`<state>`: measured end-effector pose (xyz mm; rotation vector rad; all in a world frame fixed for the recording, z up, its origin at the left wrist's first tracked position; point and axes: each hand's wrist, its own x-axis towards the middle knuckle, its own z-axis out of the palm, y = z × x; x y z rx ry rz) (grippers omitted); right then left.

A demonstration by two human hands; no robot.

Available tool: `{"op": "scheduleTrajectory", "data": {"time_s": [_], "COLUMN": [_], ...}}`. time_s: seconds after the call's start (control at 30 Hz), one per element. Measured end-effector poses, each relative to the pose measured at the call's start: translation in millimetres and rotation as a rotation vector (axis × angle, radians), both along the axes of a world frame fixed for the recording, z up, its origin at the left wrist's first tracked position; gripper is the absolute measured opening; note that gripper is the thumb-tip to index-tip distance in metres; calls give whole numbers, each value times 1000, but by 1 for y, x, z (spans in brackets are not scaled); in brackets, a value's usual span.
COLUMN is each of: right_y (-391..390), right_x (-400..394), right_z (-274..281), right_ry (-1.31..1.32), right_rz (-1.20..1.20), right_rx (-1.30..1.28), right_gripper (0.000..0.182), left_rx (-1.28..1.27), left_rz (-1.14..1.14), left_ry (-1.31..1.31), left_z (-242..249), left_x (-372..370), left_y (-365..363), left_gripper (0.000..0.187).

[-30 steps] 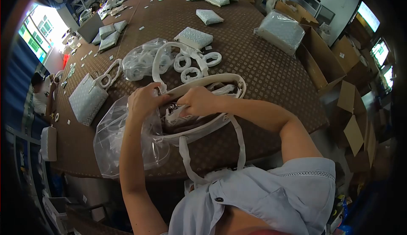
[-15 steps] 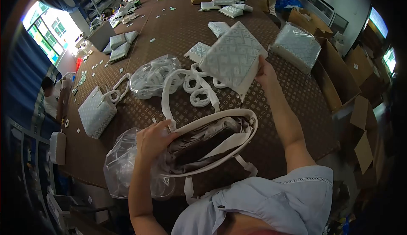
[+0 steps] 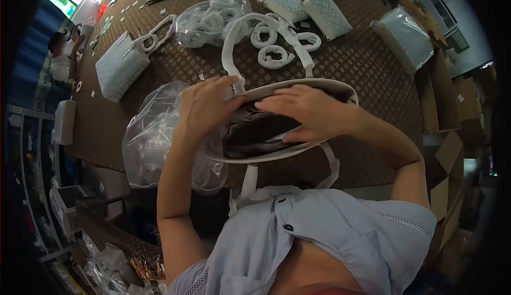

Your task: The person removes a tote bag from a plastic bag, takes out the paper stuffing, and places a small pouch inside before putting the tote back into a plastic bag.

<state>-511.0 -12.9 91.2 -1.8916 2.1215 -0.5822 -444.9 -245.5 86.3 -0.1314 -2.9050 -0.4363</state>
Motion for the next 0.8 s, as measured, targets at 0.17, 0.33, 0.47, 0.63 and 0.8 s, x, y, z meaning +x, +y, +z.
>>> {"op": "scheduleTrajectory", "data": {"time_s": [0.17,0.33,0.47,0.63,0.8], "right_y": [-11,-29,-15,77,133], "right_x": [17,3,10,3,34], "right_z": [-54,-65,-12,72,114], "right_ry": [382,260,57,-303,-90], "right_rz": [-127,-174,-518,-898,-1230], "right_rx": [386,786,262,-783,-1216], "right_gripper": [100,38,19,36,46], "left_rx": [38,67,88,18,-13], "left_rz": [-32,-36,-1,-95,-138], "left_ry": [49,25,33,37,30], "left_z": [-2,-4,0,-5,5], "left_x": [9,8,12,24,29], "left_y": [-1,-6,-12,-11,7], "left_gripper": [34,34,33,33,32]}}
